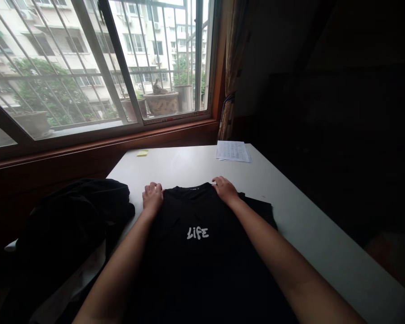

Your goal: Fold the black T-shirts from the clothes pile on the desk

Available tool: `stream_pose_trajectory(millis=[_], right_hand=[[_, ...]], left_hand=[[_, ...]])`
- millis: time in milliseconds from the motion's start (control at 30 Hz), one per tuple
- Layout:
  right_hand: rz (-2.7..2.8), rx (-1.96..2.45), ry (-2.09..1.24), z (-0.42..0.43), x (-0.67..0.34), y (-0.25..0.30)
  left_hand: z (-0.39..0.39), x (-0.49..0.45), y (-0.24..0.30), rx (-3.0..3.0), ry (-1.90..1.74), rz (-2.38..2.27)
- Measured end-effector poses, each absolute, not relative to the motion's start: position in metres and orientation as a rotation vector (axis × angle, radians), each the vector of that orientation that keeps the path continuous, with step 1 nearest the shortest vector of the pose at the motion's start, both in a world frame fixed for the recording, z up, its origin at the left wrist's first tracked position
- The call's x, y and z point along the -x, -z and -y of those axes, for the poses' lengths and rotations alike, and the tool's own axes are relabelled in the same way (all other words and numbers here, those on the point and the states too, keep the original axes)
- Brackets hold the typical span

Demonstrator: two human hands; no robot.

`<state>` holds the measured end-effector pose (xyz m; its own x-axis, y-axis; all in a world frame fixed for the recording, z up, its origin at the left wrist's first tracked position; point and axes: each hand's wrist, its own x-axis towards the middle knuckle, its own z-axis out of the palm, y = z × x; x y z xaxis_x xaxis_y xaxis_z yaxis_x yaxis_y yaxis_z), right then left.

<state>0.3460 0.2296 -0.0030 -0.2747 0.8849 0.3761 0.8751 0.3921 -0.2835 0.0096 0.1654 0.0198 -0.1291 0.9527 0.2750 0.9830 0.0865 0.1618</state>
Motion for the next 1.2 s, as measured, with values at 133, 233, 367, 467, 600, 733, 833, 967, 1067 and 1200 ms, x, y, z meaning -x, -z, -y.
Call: stream_pose_trajectory(millis=[133,233,367,467,600,733,833,967,1067,1200], right_hand=[[2.202,1.520,0.115,-0.224,-0.340,-0.003],[2.242,1.501,0.177,-0.221,-0.336,-0.005],[2.322,1.451,0.190,-0.218,-0.335,-0.008],[2.320,1.466,0.189,-0.213,-0.347,-0.012],[2.197,1.617,0.201,-0.199,-0.393,-0.013],[2.059,1.789,0.212,-0.170,-0.461,0.002],[2.065,1.793,0.102,-0.148,-0.506,0.016],[1.982,1.723,-0.050,-0.130,-0.536,0.019],[1.866,1.753,-0.132,-0.119,-0.539,0.017],[1.733,1.830,-0.249,-0.100,-0.532,0.017]], left_hand=[[-0.164,-0.020,-0.026,2.060,0.461,2.094],[-0.159,-0.038,-0.025,2.226,0.426,1.889],[-0.149,-0.057,-0.011,2.385,0.298,1.928],[-0.148,-0.058,-0.003,2.380,0.224,2.098],[-0.152,-0.051,0.000,2.372,0.213,2.157],[-0.154,-0.050,0.000,2.351,0.223,2.170],[-0.154,-0.050,0.001,2.338,0.215,2.167],[-0.154,-0.050,0.000,2.342,0.185,2.178],[-0.155,-0.050,0.000,2.337,0.185,2.193],[-0.154,-0.050,-0.001,2.319,0.187,2.202]])
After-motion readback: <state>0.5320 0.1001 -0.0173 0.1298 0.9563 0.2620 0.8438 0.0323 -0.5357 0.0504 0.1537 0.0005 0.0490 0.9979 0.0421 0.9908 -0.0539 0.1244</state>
